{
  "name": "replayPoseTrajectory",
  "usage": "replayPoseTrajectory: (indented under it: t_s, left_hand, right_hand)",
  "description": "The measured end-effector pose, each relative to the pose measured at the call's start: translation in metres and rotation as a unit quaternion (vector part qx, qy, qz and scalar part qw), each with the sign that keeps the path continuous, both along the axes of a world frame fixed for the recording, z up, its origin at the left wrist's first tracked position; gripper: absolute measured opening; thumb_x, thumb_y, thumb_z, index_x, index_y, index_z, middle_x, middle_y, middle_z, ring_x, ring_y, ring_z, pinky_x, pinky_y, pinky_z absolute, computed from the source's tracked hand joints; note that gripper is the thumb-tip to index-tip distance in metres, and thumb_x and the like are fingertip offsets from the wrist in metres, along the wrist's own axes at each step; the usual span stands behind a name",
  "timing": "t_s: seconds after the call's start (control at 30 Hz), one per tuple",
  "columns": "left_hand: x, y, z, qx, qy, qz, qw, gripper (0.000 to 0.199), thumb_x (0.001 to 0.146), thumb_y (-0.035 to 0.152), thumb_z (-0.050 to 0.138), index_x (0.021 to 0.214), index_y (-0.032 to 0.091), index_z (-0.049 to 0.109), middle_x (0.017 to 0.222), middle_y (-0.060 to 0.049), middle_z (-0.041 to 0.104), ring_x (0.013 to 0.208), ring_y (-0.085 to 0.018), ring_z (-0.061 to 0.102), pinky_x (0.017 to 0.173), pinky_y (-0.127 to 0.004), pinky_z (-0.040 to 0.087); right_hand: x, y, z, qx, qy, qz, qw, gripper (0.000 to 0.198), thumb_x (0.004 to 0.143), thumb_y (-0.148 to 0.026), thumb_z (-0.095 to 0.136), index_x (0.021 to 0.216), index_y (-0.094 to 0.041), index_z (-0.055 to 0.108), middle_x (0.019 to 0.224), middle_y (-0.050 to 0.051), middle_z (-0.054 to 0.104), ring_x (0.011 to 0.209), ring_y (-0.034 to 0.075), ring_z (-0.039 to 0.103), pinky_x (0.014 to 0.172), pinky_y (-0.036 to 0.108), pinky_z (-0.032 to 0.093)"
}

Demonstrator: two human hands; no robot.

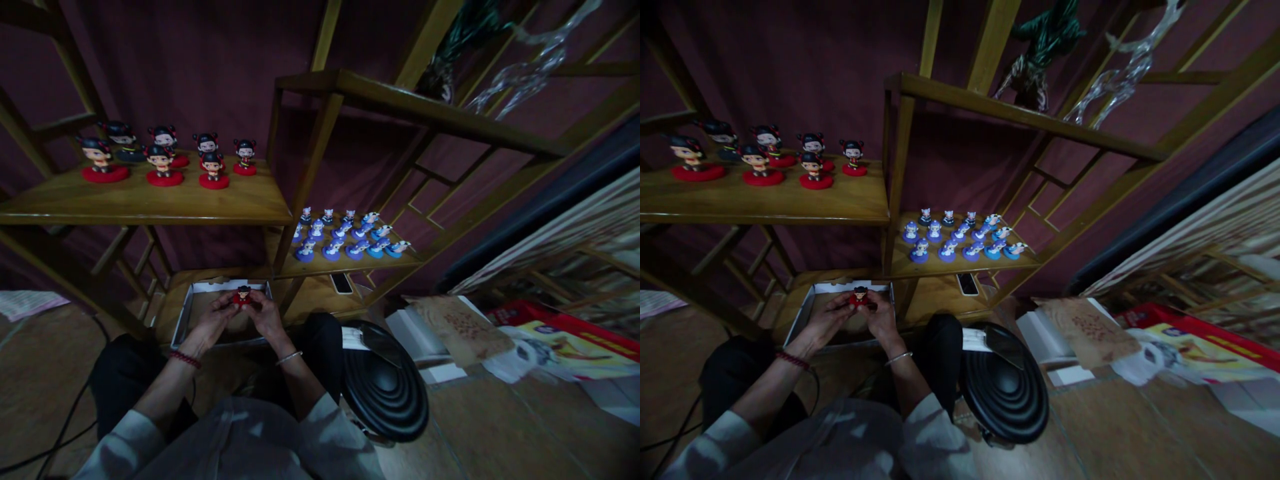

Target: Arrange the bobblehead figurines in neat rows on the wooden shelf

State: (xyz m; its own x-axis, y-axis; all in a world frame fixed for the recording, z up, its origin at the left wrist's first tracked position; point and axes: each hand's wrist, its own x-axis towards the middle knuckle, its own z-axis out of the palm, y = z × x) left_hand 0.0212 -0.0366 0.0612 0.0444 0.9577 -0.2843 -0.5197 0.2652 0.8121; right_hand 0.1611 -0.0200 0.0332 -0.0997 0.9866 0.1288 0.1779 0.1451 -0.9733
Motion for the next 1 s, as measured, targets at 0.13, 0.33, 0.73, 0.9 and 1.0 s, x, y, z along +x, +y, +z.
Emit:
replayPoseTrajectory:
  t_s: [0.13,0.33,0.73,0.9,1.0]
  left_hand:
    - [-0.001,-0.001,0.006,0.016,0.054,-0.010,0.998,0.044,0.048,0.023,0.085,0.089,0.017,0.070,0.097,-0.006,0.072,0.096,-0.020,0.063,0.094,-0.035,0.044]
    - [-0.007,-0.002,0.019,0.046,0.142,-0.038,0.988,0.046,0.049,0.027,0.085,0.092,0.018,0.070,0.096,-0.007,0.072,0.095,-0.023,0.062,0.093,-0.036,0.042]
    - [-0.021,-0.004,0.048,0.105,0.218,-0.096,0.966,0.038,0.044,0.014,0.085,0.078,0.023,0.071,0.081,-0.001,0.071,0.081,-0.020,0.064,0.077,-0.029,0.049]
    - [-0.025,-0.007,0.058,0.117,0.234,-0.101,0.960,0.036,0.044,0.015,0.085,0.076,0.022,0.071,0.072,0.001,0.070,0.072,-0.018,0.063,0.073,-0.028,0.049]
    - [-0.027,-0.010,0.066,0.122,0.239,-0.096,0.959,0.033,0.047,0.017,0.084,0.077,0.021,0.071,0.073,0.000,0.070,0.072,-0.018,0.063,0.073,-0.028,0.049]
  right_hand:
    - [0.003,-0.002,0.004,0.014,-0.001,-0.004,1.000,0.036,0.072,-0.026,0.066,0.108,-0.023,0.066,0.108,0.004,0.072,0.098,0.020,0.068,0.092,0.037,0.053]
    - [0.005,-0.007,0.017,0.021,0.003,0.014,1.000,0.039,0.072,-0.025,0.066,0.111,-0.022,0.064,0.110,0.005,0.071,0.102,0.020,0.067,0.094,0.037,0.052]
    - [0.010,-0.019,0.046,0.024,0.034,0.040,0.998,0.031,0.071,-0.031,0.069,0.099,-0.020,0.062,0.102,0.007,0.071,0.097,0.021,0.067,0.094,0.039,0.050]
    - [0.009,-0.023,0.055,0.035,0.030,0.046,0.998,0.032,0.072,-0.031,0.069,0.101,-0.020,0.062,0.103,0.007,0.071,0.099,0.021,0.066,0.094,0.039,0.050]
    - [0.008,-0.027,0.062,0.044,0.028,0.053,0.997,0.034,0.074,-0.032,0.067,0.105,-0.020,0.061,0.107,0.008,0.070,0.103,0.022,0.065,0.095,0.039,0.049]
